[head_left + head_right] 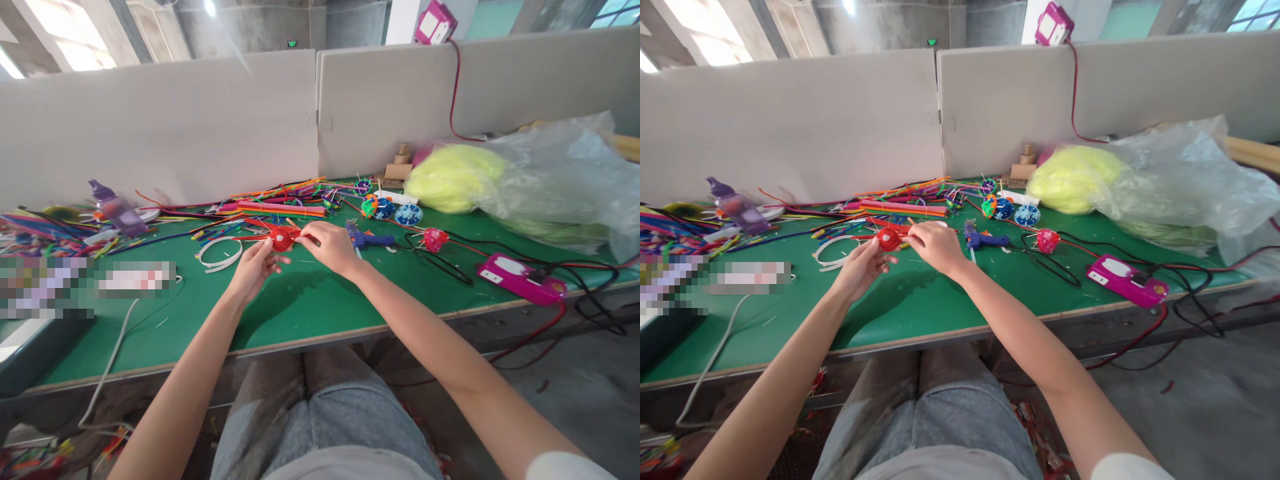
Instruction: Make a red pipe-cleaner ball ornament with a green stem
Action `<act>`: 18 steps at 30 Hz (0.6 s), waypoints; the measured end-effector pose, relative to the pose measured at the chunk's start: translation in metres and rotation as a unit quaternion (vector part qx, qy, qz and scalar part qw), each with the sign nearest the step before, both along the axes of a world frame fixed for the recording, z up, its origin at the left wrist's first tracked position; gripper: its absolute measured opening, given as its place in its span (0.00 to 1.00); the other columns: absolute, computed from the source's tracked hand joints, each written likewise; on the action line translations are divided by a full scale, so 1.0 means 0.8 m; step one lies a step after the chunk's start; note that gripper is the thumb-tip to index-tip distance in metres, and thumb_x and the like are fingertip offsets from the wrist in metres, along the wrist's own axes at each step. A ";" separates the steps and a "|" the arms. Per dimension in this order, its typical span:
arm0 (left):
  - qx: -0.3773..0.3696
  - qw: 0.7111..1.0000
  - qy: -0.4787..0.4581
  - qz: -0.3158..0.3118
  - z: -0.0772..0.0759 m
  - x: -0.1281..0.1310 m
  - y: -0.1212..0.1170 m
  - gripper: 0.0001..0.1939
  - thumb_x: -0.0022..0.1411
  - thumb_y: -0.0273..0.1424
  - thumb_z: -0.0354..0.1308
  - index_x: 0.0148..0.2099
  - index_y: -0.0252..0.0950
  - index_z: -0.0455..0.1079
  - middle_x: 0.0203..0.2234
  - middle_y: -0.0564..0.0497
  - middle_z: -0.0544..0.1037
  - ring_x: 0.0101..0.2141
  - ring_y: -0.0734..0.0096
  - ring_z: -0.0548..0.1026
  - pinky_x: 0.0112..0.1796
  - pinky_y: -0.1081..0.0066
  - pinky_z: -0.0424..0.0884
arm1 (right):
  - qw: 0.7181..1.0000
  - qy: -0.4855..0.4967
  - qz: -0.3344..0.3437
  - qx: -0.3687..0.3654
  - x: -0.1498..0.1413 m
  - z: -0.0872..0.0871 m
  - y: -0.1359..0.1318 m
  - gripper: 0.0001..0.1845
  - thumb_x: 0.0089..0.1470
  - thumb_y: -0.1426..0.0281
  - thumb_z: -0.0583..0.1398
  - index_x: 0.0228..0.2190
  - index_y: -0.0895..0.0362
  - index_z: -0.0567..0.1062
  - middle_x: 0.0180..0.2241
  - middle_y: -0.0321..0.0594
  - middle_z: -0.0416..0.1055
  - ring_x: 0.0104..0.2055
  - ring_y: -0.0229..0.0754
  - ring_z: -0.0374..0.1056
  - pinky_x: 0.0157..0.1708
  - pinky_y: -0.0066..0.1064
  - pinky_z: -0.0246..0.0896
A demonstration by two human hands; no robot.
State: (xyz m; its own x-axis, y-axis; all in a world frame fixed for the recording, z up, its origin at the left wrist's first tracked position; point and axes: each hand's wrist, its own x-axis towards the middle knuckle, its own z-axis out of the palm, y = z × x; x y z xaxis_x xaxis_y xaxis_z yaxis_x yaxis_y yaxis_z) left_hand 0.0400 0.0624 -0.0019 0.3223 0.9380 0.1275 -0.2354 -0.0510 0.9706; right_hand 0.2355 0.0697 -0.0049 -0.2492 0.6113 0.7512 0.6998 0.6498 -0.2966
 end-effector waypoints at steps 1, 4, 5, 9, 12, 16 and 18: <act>0.000 1.000 0.000 0.002 0.000 0.000 0.000 0.19 0.58 0.43 0.62 0.44 0.33 0.73 0.39 0.43 0.80 0.29 0.73 0.78 0.23 0.78 0.68 | 1.000 0.001 0.000 0.000 0.000 0.000 0.000 0.09 0.61 0.66 0.58 0.29 0.55 0.74 0.34 0.39 0.77 0.39 0.40 0.71 0.38 0.30 0.59; 0.000 1.000 0.004 0.004 -0.001 0.000 0.001 0.19 0.57 0.43 0.62 0.44 0.33 0.73 0.38 0.43 0.80 0.29 0.73 0.78 0.23 0.78 0.68 | 1.000 0.001 0.002 0.003 0.000 -0.001 0.001 0.09 0.61 0.66 0.58 0.30 0.55 0.74 0.34 0.39 0.77 0.38 0.40 0.71 0.37 0.30 0.58; 0.001 1.000 0.006 0.001 -0.001 -0.001 0.001 0.19 0.57 0.43 0.62 0.43 0.33 0.73 0.37 0.43 0.80 0.29 0.73 0.77 0.23 0.78 0.68 | 1.000 0.000 0.002 0.006 0.001 -0.001 0.002 0.10 0.61 0.65 0.58 0.30 0.55 0.74 0.34 0.39 0.77 0.38 0.41 0.71 0.37 0.30 0.58; 0.001 1.000 0.001 -0.011 -0.001 -0.001 0.000 0.18 0.57 0.42 0.63 0.42 0.33 0.74 0.35 0.44 0.80 0.28 0.74 0.76 0.23 0.79 0.68 | 0.999 -0.010 -0.013 0.036 0.003 0.001 0.004 0.12 0.60 0.61 0.58 0.30 0.55 0.74 0.32 0.40 0.77 0.37 0.42 0.70 0.40 0.33 0.55; -0.009 1.000 -0.006 -0.021 0.000 -0.002 0.000 0.18 0.56 0.41 0.63 0.42 0.33 0.74 0.33 0.45 0.79 0.26 0.75 0.76 0.22 0.79 0.68 | 0.998 -0.010 -0.025 0.052 0.005 0.004 0.004 0.14 0.59 0.58 0.58 0.30 0.55 0.73 0.30 0.39 0.76 0.36 0.44 0.69 0.41 0.35 0.53; -0.024 0.999 -0.014 -0.029 0.003 -0.002 -0.002 0.16 0.57 0.40 0.63 0.42 0.33 0.74 0.32 0.45 0.79 0.26 0.76 0.75 0.22 0.79 0.67 | 0.998 0.014 -0.021 0.057 0.006 0.005 0.003 0.14 0.58 0.57 0.58 0.34 0.55 0.72 0.34 0.41 0.76 0.39 0.45 0.69 0.43 0.36 0.53; -0.029 0.999 -0.016 -0.032 0.004 -0.002 -0.002 0.16 0.57 0.39 0.62 0.42 0.33 0.74 0.32 0.46 0.79 0.25 0.76 0.75 0.21 0.79 0.67 | 0.998 0.022 -0.019 0.057 0.006 0.004 0.004 0.16 0.57 0.55 0.59 0.36 0.55 0.72 0.36 0.42 0.76 0.41 0.46 0.68 0.45 0.36 0.52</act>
State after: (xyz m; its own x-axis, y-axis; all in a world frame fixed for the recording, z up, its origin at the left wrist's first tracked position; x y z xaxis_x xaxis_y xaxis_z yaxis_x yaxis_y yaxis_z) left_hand 0.0388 0.0606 0.0013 0.3786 0.9217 0.0843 -0.2670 0.0216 0.9635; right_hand 0.2405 0.0726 -0.0014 -0.1938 0.5292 0.8261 0.7121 0.6551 -0.2526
